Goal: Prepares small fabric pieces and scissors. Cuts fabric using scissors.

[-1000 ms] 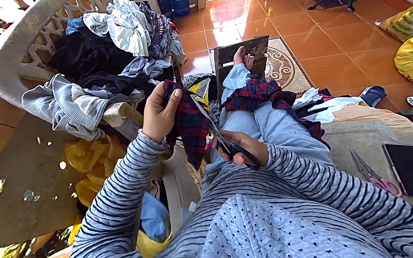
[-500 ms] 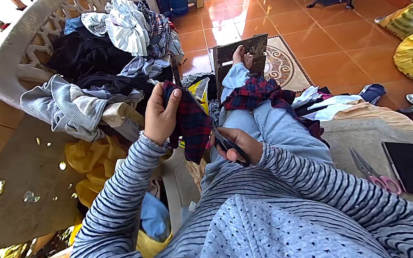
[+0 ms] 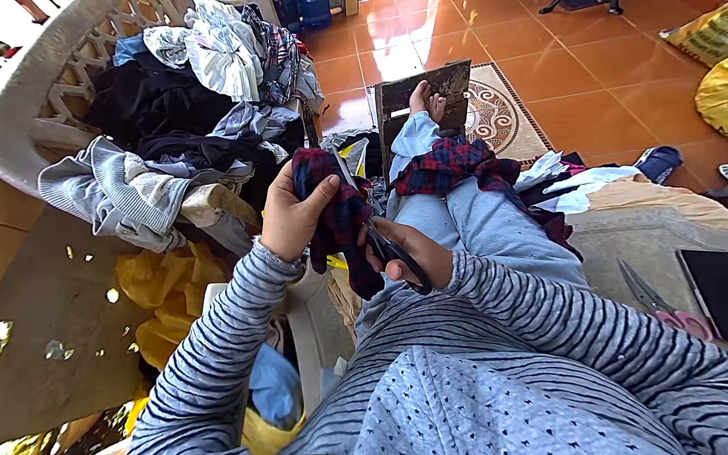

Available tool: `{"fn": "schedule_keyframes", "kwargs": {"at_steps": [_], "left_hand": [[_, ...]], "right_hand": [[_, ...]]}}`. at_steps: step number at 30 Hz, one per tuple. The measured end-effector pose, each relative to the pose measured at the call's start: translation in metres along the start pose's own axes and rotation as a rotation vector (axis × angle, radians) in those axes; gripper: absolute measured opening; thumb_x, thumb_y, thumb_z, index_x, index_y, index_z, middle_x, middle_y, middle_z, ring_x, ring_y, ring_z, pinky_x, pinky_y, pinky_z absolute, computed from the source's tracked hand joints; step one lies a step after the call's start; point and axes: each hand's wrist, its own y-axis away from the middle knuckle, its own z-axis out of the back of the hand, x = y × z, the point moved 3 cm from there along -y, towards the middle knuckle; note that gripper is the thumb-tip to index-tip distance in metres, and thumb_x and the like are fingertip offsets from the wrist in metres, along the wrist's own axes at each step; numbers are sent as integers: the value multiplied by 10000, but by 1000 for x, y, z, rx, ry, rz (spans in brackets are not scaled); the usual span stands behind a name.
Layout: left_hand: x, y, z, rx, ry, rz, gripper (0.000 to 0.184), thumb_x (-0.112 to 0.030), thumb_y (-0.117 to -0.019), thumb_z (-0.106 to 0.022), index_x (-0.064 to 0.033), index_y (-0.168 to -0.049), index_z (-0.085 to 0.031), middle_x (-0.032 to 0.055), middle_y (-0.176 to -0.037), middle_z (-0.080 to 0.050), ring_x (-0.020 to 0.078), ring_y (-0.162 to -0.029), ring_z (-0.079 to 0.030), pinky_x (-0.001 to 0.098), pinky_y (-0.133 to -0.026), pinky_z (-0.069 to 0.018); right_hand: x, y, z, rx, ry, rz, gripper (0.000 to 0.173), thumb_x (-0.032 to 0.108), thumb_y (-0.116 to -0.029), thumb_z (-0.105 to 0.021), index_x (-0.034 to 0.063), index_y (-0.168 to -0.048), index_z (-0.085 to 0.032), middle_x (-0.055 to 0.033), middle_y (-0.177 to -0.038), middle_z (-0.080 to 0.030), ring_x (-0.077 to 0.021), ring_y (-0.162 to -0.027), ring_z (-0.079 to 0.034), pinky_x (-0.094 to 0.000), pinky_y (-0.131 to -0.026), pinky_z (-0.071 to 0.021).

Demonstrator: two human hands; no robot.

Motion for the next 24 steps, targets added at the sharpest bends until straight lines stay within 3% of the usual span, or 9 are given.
{"fn": "schedule_keyframes", "kwargs": {"at_steps": [5,8,12,15,19,24], "left_hand": [[-2,-4,7,-92,31,12,242,-49,-982,-635,-56,-1218,-580,20,-990,-718,105,-863,-720,309,-803,-623],[-4,-7,16,-76,99,119,321,-60,-975,-653,-85,-1289,-586,38,-1031,-730,125,-861,-728,324,-777,-631],[-4,-9,20,-111,135,151,296,-42,-965,-666,-90,-1249,-599,38,-991,-742,128,-829,-736,321,-755,-636],[-1,-10,19,-114,164,161,280,-57,-984,-654,-93,-1256,-599,36,-1001,-741,125,-845,-734,316,-770,-632],[0,-10,17,-103,188,218,274,-51,-986,-649,-91,-1253,-597,44,-1004,-743,131,-848,-739,322,-766,-635],[5,-12,19,-156,176,216,272,-35,-976,-657,-100,-1226,-575,40,-1011,-728,130,-862,-732,323,-775,-630]], "right_hand": [[2,-19,-4,-56,16,-78,811,809,-759,-668,99,-1142,-586,147,-706,-544,61,-600,-508,-135,-559,-448],[4,-29,-5,-92,77,-128,831,823,-732,-680,107,-1146,-602,156,-706,-548,69,-605,-507,-143,-575,-452],[11,-35,-5,-94,133,-196,775,731,-770,-732,83,-1173,-598,124,-753,-564,59,-642,-517,-156,-612,-459],[12,-38,-6,-82,122,-186,825,760,-765,-712,72,-1203,-585,116,-773,-564,52,-675,-531,-159,-637,-470],[10,-41,-4,-94,116,-201,848,803,-732,-697,91,-1178,-590,123,-748,-564,46,-652,-535,-174,-621,-480],[5,-43,-8,-127,128,-193,771,772,-760,-700,91,-1111,-615,121,-683,-538,37,-574,-500,-181,-560,-453]]}}
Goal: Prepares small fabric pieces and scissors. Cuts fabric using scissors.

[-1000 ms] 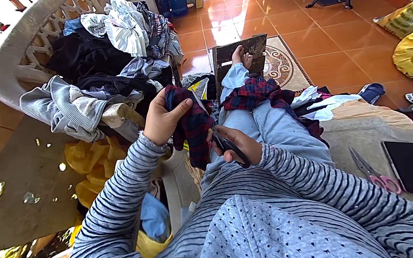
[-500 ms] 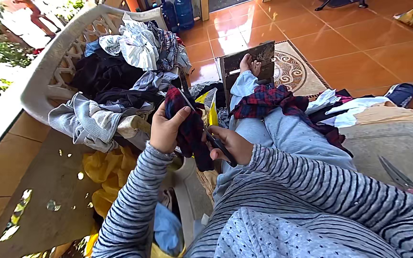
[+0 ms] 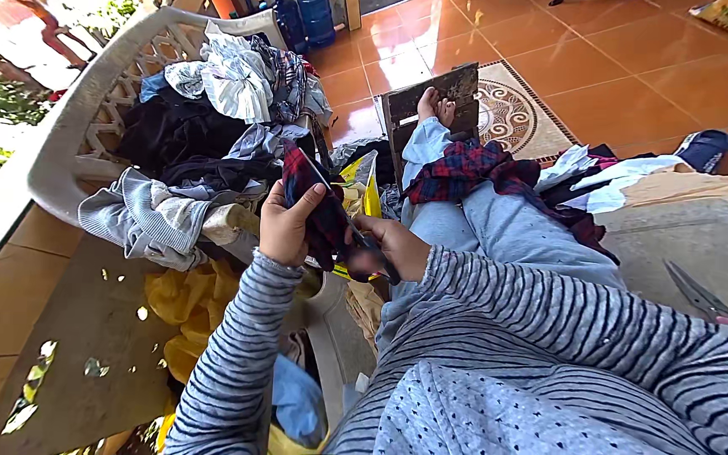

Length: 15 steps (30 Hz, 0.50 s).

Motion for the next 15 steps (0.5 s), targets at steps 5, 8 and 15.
{"fn": "schedule_keyframes", "kwargs": {"at_steps": [5,8,15], "left_hand": [[10,-6,3,-16,15,65,231,-58,-996,-636,-92,-1217,-580,46,-986,-730,133,-844,-732,323,-765,-629],[15,-7,3,-1,34,140,228,-85,-1014,-617,-84,-1240,-596,54,-972,-736,139,-832,-733,326,-752,-630],[19,-27,25,-165,71,73,187,-175,-1058,-553,-53,-1179,-624,59,-956,-734,144,-878,-725,352,-818,-617]], "right_hand": [[-2,-6,-2,3,-56,-69,636,626,-825,-751,75,-1102,-598,91,-692,-554,14,-583,-526,-195,-586,-478],[-5,-12,-3,1,-73,-82,620,596,-833,-755,68,-1106,-580,84,-690,-561,7,-593,-539,-201,-606,-489],[-49,-7,11,299,-228,-42,822,782,-797,-657,52,-1162,-560,67,-751,-637,-38,-660,-640,-222,-639,-557]]}}
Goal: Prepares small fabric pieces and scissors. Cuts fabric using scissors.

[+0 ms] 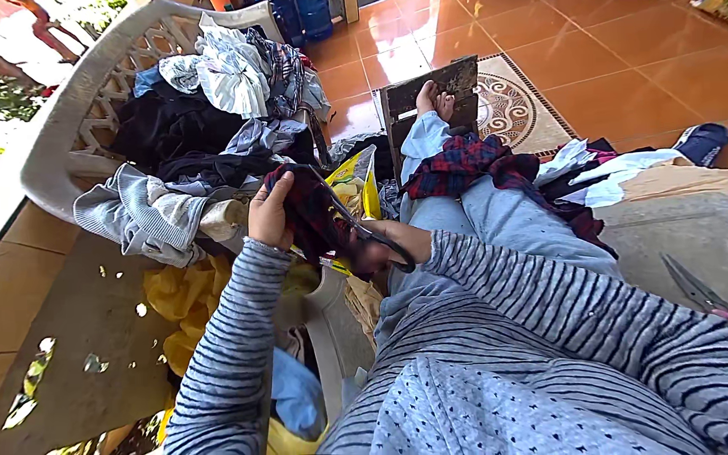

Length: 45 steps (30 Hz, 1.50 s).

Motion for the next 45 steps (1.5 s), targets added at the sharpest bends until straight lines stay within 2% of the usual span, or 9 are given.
{"fn": "schedule_keyframes", "kwargs": {"at_steps": [4,8,11,16,22,29,36,41,45], "left_hand": [[-2,-3,7,89,-120,16,193,-192,-1068,-524,-55,-1045,-658,27,-873,-722,109,-810,-706,324,-774,-605],[0,22,-15,655,-500,-99,78,-78,-972,-651,-36,-958,-715,-24,-780,-719,33,-692,-673,254,-691,-600],[3,38,-32,891,-642,-213,85,-77,-893,-757,-18,-947,-728,2,-798,-718,29,-707,-664,242,-691,-581],[-7,43,-33,959,-858,-315,157,-159,-837,-833,-63,-924,-744,-11,-802,-716,22,-707,-650,240,-675,-554],[-16,47,-31,961,-938,-379,170,-181,-817,-850,-73,-898,-747,8,-801,-721,55,-726,-662,299,-691,-562],[-22,59,-36,947,-863,-504,192,-225,-908,-770,-36,-880,-761,21,-785,-720,47,-705,-654,290,-684,-571],[-38,52,-31,892,-864,-508,273,-252,-975,-695,12,-924,-738,29,-789,-691,27,-708,-602,246,-693,-512],[-37,62,-40,1018,-822,-455,248,-209,-983,-678,33,-951,-720,36,-832,-686,19,-746,-592,223,-716,-497],[-44,56,-32,934,-901,-403,230,-198,-969,-699,23,-1021,-735,48,-879,-712,29,-759,-615,229,-740,-519]], "right_hand": [[-6,17,18,-345,-81,-150,302,184,-964,-674,-16,-1163,-567,-23,-783,-658,-102,-661,-650,-279,-665,-579],[20,13,21,-606,-84,96,560,36,-829,-750,17,-1315,-472,-67,-1058,-736,-117,-901,-714,-296,-793,-597],[44,7,27,-403,-22,259,692,94,-746,-720,53,-1356,-396,-56,-1244,-685,-122,-1058,-689,-294,-894,-576],[59,10,16,-160,-59,230,602,84,-727,-736,56,-1268,-474,2,-1026,-713,-76,-917,-711,-258,-810,-605],[68,3,17,-53,-115,391,622,225,-845,-728,63,-1342,-391,-46,-1216,-709,-140,-1093,-698,-305,-924,-577],[78,15,4,-116,184,200,513,217,-745,-772,60,-1203,-602,40,-902,-695,-14,-752,-656,-222,-674,-577],[85,28,4,-170,60,227,489,253,-815,-776,115,-1247,-594,105,-990,-714,-2,-879,-685,-206,-800,-581],[84,30,-1,-104,78,199,510,295,-771,-837,146,-1192,-592,122,-896,-692,0,-742,-657,-194,-656,-563],[82,36,7,-284,192,176,507,221,-742,-818,118,-1188,-600,106,-835,-683,-4,-699,-654,-191,-641,-558]]}}
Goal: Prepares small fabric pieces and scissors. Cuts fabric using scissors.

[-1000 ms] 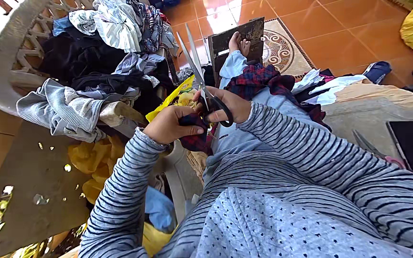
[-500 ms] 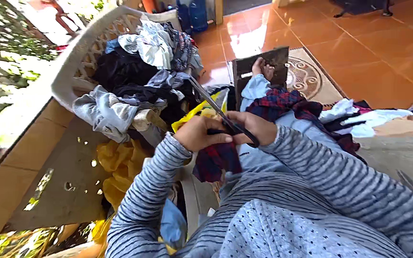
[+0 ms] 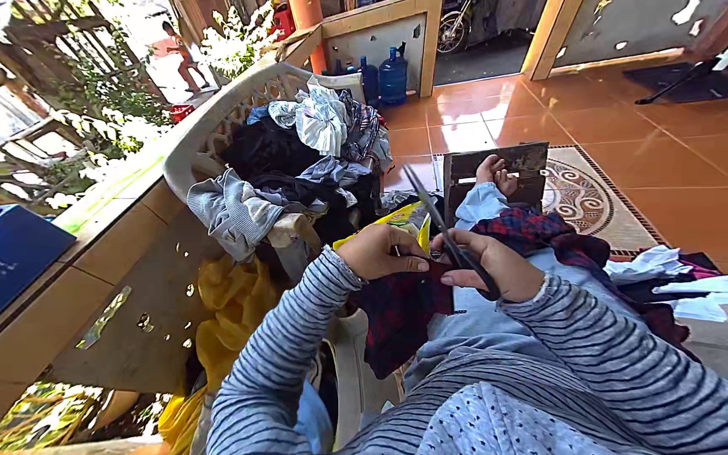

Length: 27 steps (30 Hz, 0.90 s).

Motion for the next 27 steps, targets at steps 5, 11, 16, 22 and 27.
{"fn": "schedule_keyframes", "kwargs": {"at_steps": [5,11,16,22,27], "left_hand": [[23,6,20,31,-47,218,237,-208,-939,-742,17,-1013,-732,59,-889,-704,64,-786,-611,298,-781,-518],[39,11,33,-95,-33,315,226,-201,-960,-721,15,-1022,-733,66,-890,-698,73,-792,-605,308,-794,-514],[51,10,39,-263,-86,356,220,-178,-975,-702,-1,-1101,-734,113,-980,-727,156,-901,-670,383,-894,-537],[48,3,34,-414,-119,558,290,-196,-1062,-551,23,-1223,-653,188,-990,-708,278,-909,-692,468,-889,-550],[48,2,31,-704,530,490,278,-93,-1092,-471,76,-1287,-573,173,-1085,-712,139,-838,-721,300,-802,-602]], "right_hand": [[5,8,35,-292,93,92,470,145,-761,-770,99,-1190,-584,113,-833,-682,4,-733,-664,-187,-678,-569],[1,19,68,-454,50,178,487,103,-728,-767,128,-1180,-587,125,-856,-687,0,-750,-677,-182,-694,-584],[-3,26,75,-453,44,182,492,116,-716,-774,150,-1170,-588,143,-840,-693,9,-741,-679,-162,-690,-580],[-4,24,62,-539,160,146,526,21,-714,-732,72,-1199,-534,120,-865,-689,32,-755,-681,-139,-699,-574],[-6,24,33,-475,314,203,528,108,-740,-750,20,-1220,-547,91,-895,-689,56,-752,-655,-126,-691,-555]]}}
